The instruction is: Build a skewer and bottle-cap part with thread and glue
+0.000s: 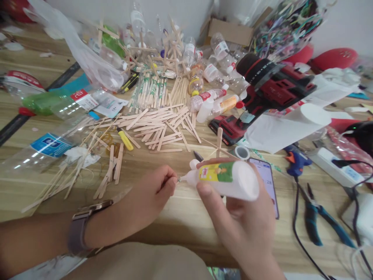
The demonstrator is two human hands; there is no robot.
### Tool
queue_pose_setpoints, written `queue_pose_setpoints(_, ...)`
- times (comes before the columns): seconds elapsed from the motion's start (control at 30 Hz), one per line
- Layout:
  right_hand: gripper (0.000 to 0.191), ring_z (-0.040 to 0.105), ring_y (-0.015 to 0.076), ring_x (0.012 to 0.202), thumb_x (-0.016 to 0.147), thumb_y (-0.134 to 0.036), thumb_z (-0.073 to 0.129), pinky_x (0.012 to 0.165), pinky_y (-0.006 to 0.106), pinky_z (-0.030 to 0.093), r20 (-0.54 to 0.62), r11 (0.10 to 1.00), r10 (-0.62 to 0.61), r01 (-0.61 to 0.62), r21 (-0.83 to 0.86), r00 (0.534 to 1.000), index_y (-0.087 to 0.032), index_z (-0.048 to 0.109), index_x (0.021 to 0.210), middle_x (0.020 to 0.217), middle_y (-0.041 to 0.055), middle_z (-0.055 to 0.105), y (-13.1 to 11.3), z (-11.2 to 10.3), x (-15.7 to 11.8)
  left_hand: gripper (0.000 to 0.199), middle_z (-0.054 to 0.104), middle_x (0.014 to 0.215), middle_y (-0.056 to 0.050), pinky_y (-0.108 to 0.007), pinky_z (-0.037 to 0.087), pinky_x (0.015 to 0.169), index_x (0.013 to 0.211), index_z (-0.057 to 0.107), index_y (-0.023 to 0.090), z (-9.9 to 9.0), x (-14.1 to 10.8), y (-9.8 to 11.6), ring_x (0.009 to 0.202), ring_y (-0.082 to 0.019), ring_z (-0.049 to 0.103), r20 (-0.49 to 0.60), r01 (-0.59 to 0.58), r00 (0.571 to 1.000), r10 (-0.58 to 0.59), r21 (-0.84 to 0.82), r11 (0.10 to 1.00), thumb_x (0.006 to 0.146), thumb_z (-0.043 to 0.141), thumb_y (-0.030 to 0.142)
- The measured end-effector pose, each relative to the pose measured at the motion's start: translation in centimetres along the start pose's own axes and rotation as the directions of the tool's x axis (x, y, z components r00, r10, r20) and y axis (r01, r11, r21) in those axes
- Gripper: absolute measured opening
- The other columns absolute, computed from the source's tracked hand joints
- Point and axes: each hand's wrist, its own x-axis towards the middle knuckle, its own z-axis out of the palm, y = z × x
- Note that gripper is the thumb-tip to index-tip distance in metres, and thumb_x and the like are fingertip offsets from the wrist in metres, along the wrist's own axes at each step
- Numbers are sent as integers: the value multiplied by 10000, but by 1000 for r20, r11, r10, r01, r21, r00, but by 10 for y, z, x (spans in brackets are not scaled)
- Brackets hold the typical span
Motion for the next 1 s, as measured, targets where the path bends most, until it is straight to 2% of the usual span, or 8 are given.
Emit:
queue_pose_setpoints(0.17, 243, 652, 204, 665, 857, -468, 634, 567, 320, 499, 146, 996, 49, -37, -86, 988, -233, 688, 827, 789, 35, 687, -3, 1, 20, 196, 504, 730, 15, -318, 301, 628, 784, 443, 220, 2, 0, -1, 685, -167, 459, -5, -19, 1000, 19, 27, 999, 953, 363, 280)
queue_pose_setpoints(0.33, 277, 528, 132, 480, 852, -461, 606, 376, 233, 359, 203, 982, -2, 41, -185, 979, -203, 621, 752, 627, -7, 597, -11, 6, 32, 218, 498, 725, 15, -327, 298, 636, 779, 432, 221, 7, -3, -6, 677, -169, 448, -8, -48, 999, 49, 47, 998, 964, 345, 294)
queue_pose_setpoints(0.43, 292, 432, 101, 410, 845, -440, 595, 373, 228, 327, 270, 972, -36, 96, -213, 962, -205, 553, 676, 530, -45, 500, -18, 7, 39, 236, 494, 727, 10, -332, 295, 638, 767, 421, 222, 9, -4, -7, 683, -173, 442, -17, -86, 996, 88, 88, 992, 970, 327, 296)
queue_pose_setpoints(0.53, 292, 370, 88, 378, 833, -420, 583, 369, 231, 284, 307, 970, -21, 93, -223, 952, -212, 514, 640, 499, -61, 448, -23, 8, 45, 232, 504, 745, 0, -334, 301, 644, 772, 421, 222, 9, -4, -6, 700, -179, 449, -19, -105, 994, 108, 128, 986, 970, 318, 284)
queue_pose_setpoints(0.77, 296, 367, 104, 395, 805, -449, 573, 384, 235, 296, 310, 973, 23, 50, -226, 951, -220, 519, 626, 486, -56, 456, -22, 10, 52, 218, 527, 748, -3, -329, 321, 642, 789, 424, 224, 11, -5, -5, 697, -178, 473, -24, -94, 995, 98, 135, 986, 968, 318, 288)
queue_pose_setpoints(1.0, 301, 377, 106, 375, 787, -450, 579, 345, 229, 260, 282, 973, -19, 82, -214, 959, -219, 530, 601, 467, -55, 457, -21, 8, 50, 213, 530, 730, 1, -325, 327, 632, 779, 432, 224, 12, -3, -7, 689, -175, 482, -45, -111, 992, 118, 130, 985, 962, 333, 268)
